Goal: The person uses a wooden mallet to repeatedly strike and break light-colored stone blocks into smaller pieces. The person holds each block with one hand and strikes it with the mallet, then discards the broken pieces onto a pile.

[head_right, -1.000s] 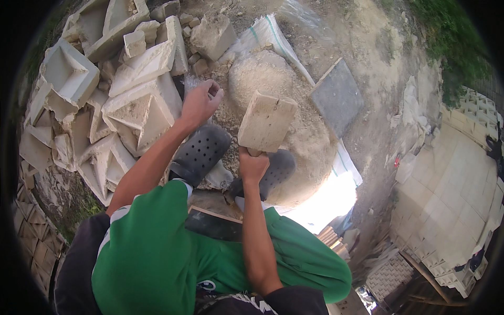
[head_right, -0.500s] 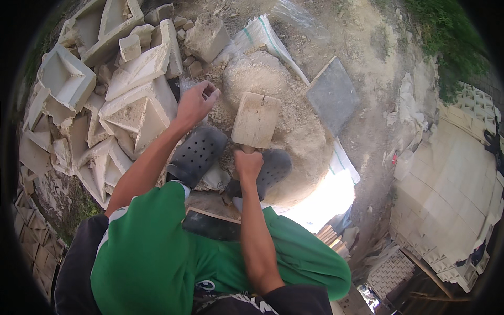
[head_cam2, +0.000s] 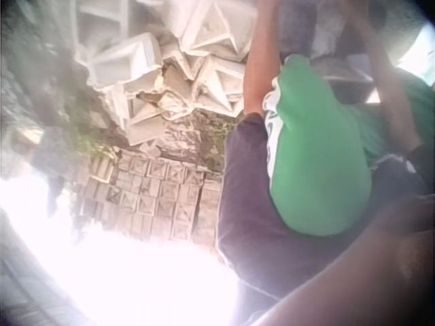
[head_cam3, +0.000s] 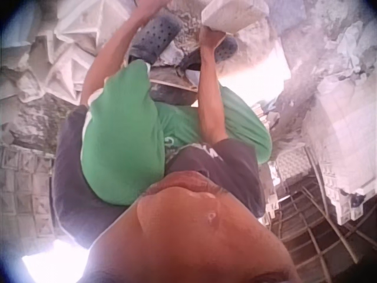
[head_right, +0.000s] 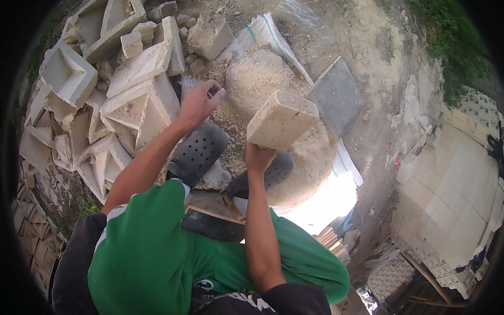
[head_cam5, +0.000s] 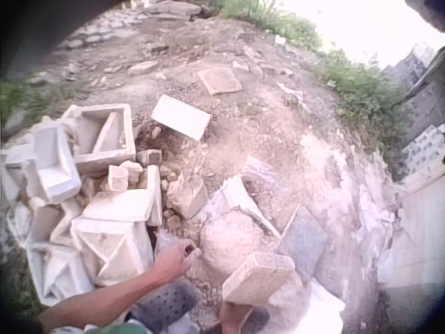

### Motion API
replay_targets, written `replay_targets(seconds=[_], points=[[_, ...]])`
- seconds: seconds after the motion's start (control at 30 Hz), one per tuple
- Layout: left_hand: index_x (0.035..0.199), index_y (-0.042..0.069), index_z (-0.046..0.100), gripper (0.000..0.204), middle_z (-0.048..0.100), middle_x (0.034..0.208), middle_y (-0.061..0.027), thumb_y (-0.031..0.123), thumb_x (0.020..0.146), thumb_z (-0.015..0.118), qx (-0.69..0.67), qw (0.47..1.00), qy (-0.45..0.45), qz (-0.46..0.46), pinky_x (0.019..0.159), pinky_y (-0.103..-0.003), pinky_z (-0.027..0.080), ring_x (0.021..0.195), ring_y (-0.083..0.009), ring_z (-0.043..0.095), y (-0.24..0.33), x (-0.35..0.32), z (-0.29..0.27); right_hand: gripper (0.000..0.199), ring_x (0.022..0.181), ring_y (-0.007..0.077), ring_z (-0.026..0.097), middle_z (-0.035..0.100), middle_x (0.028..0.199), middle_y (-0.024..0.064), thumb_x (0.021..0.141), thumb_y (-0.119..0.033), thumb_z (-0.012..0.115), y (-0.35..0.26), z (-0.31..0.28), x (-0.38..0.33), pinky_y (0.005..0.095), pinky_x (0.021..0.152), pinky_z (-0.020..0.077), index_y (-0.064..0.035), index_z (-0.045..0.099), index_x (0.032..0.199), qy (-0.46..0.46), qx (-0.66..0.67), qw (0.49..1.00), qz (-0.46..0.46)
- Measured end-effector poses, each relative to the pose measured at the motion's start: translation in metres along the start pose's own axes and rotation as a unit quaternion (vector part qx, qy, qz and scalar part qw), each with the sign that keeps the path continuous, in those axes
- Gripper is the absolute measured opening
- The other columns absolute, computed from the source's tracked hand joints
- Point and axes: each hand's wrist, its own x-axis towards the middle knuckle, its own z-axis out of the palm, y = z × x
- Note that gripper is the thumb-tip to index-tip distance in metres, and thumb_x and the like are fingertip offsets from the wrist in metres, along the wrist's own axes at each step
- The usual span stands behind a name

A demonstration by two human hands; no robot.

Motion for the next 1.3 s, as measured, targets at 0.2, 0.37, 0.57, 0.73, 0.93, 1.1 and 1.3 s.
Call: replay_targets(seconds=[0.2,0.37,0.57,0.73,0.93,1.1,1.3], points=[[0.094,0.006,0.071,0.026,0.073,0.087,-0.0142,0.032,0.093,0.066,0.000,1.000,0.016,0.021,0.074,-0.045,0.053,0.083,-0.0344,0.070,-0.004,0.002,0.007,0.041,0.085,0.0353,0.073,0.072,0.085,0.0255,0.075,-0.022,0.078,-0.039,-0.009,0.017,0.0420,0.077,0.0547,0.0136,0.069,0.092,-0.134,-0.042,0.970,0.199],[0.098,0.003,0.072,0.030,0.073,0.089,-0.0140,0.032,0.094,0.067,-0.006,1.000,-0.008,0.011,0.073,-0.041,0.053,0.077,-0.0273,0.069,0.006,0.004,0.007,0.034,0.071,0.0265,0.072,0.073,0.082,0.0213,0.076,-0.019,0.079,0.011,0.006,0.016,0.0388,0.067,0.0548,0.0106,0.070,0.089,-0.032,-0.096,0.995,0.018],[0.094,0.006,0.071,0.028,0.072,0.085,-0.0137,0.034,0.092,0.067,0.002,1.000,0.003,-0.004,0.073,-0.044,0.053,0.081,-0.0323,0.070,0.005,0.005,0.004,0.033,0.075,0.0276,0.073,0.073,0.078,0.0192,0.075,-0.020,0.081,0.015,0.004,0.012,0.0404,0.070,0.0543,0.0084,0.072,0.090,-0.018,0.050,0.998,-0.032],[0.094,0.005,0.071,0.031,0.073,0.086,-0.0141,0.035,0.092,0.068,0.000,1.000,0.011,-0.008,0.074,-0.044,0.054,0.080,-0.0321,0.070,-0.007,0.005,0.002,0.037,0.077,0.0307,0.074,0.072,0.075,0.0200,0.074,-0.026,0.081,-0.014,0.001,0.020,0.0417,0.073,0.0544,0.0090,0.072,0.084,-0.098,-0.216,0.969,0.070],[0.095,0.002,0.071,0.032,0.072,0.084,-0.0149,0.034,0.094,0.068,-0.016,1.000,0.018,-0.014,0.072,-0.041,0.053,0.075,-0.0282,0.070,-0.006,0.004,0.000,0.048,0.088,0.0414,0.072,0.073,0.087,0.0262,0.073,-0.035,0.080,-0.001,0.005,0.013,0.0445,0.079,0.0536,0.0084,0.073,0.092,-0.061,-0.136,0.989,0.005],[0.096,0.001,0.070,0.030,0.072,0.082,-0.0154,0.031,0.095,0.067,-0.021,0.999,0.029,-0.012,0.072,-0.040,0.053,0.074,-0.0264,0.069,-0.008,0.004,-0.002,0.047,0.095,0.0425,0.072,0.074,0.095,0.0267,0.075,-0.031,0.080,-0.032,0.000,0.014,0.0449,0.083,0.0537,0.0075,0.072,0.102,-0.062,-0.058,0.996,0.009],[0.097,0.000,0.070,0.030,0.072,0.085,-0.0156,0.030,0.095,0.067,-0.023,0.999,0.040,0.002,0.074,-0.040,0.053,0.076,-0.0280,0.070,-0.012,0.005,0.000,0.055,0.099,0.0416,0.071,0.074,0.102,0.0256,0.074,-0.033,0.085,-0.048,0.000,0.018,0.0454,0.086,0.0539,0.0054,0.071,0.111,-0.135,-0.195,0.967,0.090]])
